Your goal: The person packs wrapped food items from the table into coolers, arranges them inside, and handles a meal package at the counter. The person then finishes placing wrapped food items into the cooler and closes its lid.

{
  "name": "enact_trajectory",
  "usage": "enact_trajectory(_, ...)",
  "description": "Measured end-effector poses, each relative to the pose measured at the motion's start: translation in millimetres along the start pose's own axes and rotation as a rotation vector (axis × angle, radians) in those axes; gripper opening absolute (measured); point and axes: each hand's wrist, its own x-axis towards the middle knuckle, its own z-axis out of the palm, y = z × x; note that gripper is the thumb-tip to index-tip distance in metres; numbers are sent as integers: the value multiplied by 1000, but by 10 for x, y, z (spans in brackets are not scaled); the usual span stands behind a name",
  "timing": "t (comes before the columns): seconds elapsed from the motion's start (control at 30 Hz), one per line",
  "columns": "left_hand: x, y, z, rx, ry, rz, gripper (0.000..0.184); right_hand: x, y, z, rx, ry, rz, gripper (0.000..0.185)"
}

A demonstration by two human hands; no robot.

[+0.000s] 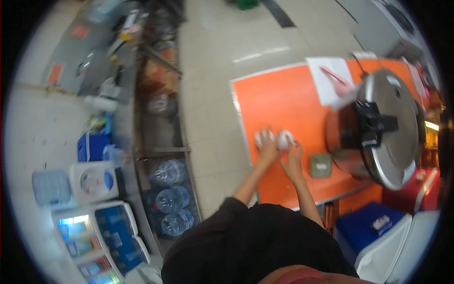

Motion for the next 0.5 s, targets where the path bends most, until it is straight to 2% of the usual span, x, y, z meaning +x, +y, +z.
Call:
enact_trajectory(0.03, -258, 12, 98, -22, 0, -75, 83, 195, 104, 242, -225, 192, -79, 67)
enact_trajectory(0.07, -508, -1, 145, -22, -99, -132, 82, 202, 23, 351, -203, 186, -121, 67)
enact_trajectory(0.1, -659, -41, 174, -32, -206, -181, 81, 71, -7, 423, -359, 72, 87, 65)
enact_trajectory(0.13, -766, -109, 184, -26, -194, -190, 81, -53, -26, 460, -521, -49, 313, 63)
enact_trajectory(0.17, -937, -153, 223, -58, -214, -168, 81, -139, -8, 487, -521, -58, 317, 63)
enact_trajectory(0.23, -1200, -189, 257, -96, -272, -103, 82, -313, 103, 490, -387, 35, 192, 65)
enact_trajectory(0.27, -1294, -235, 233, -40, -287, -99, 80, -358, 199, 493, -239, 121, 143, 57)
enact_trajectory(0.33, -1402, -334, 237, 69, -305, 31, 78, -447, 258, 355, -250, 109, 133, 56)
enact_trajectory(0.37, -1386, -266, 56, 238, -430, 76, 79, -516, 311, 198, -153, 22, 147, 52)
enact_trajectory(0.4, -1399, -297, 38, 502, -340, 276, 73, -594, 214, -91, 155, -203, 234, 57)
enact_trajectory(0.43, -1331, -345, -13, 436, -221, 483, 61, -762, 31, -494, 502, -386, 285, 61)
enact_trajectory(0.47, -1260, -367, -44, 407, -142, 638, 57, -1048, -154, -890, 674, -492, 352, 68)
enact_trajectory(0.5, -1218, -357, -123, 297, -283, 656, 60, -1365, -398, -1273, 860, -591, 380, 75)
